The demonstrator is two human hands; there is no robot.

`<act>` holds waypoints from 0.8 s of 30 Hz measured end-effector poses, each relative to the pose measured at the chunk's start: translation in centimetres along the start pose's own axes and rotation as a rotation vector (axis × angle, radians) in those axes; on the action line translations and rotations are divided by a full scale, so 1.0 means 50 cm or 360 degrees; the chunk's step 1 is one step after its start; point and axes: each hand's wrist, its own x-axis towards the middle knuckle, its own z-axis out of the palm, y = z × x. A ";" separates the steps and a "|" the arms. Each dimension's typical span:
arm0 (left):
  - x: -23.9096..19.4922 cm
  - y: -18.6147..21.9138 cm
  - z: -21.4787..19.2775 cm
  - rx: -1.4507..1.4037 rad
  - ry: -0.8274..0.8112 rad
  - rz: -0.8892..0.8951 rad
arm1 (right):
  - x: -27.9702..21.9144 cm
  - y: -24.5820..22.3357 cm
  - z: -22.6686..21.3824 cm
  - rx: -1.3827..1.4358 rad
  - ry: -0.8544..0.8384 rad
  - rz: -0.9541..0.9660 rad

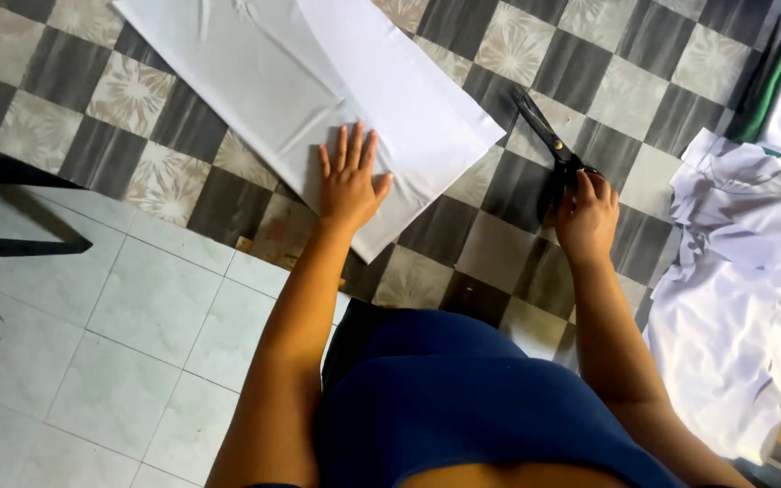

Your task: Cutting fabric pieces using scissors on a cutting table

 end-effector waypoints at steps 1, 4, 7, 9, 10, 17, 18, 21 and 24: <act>0.000 0.000 0.004 0.0022 0.0003 -0.0005 | 0.001 0.015 0.011 0.0012 0.0001 -0.0052; -0.003 0.019 -0.013 0.0029 -0.0012 0.0019 | 0.000 0.044 0.024 0.0002 -0.0045 -0.0090; -0.005 0.026 -0.003 0.0036 -0.0014 0.0057 | 0.000 0.038 0.009 -0.0024 -0.0139 -0.0035; -0.008 0.030 0.005 0.0048 -0.0005 0.0058 | 0.000 0.043 0.001 -0.0032 -0.0196 0.0000; -0.007 0.033 0.002 0.0032 0.0013 0.0072 | 0.003 0.053 0.003 0.0009 -0.0234 -0.0009; -0.051 0.073 -0.026 -0.0053 0.0115 -0.0132 | 0.021 0.097 0.011 0.0508 -0.0489 0.0323; -0.053 0.063 -0.025 -0.0051 0.0123 -0.0129 | 0.023 0.078 -0.012 0.0509 -0.0481 0.0321; -0.086 0.040 -0.023 -0.0024 0.0116 -0.0321 | -0.006 0.031 -0.078 0.0839 -0.0731 0.0487; -0.113 0.026 -0.025 0.0094 0.0078 -0.0438 | -0.038 0.003 -0.108 0.0865 -0.0864 0.0366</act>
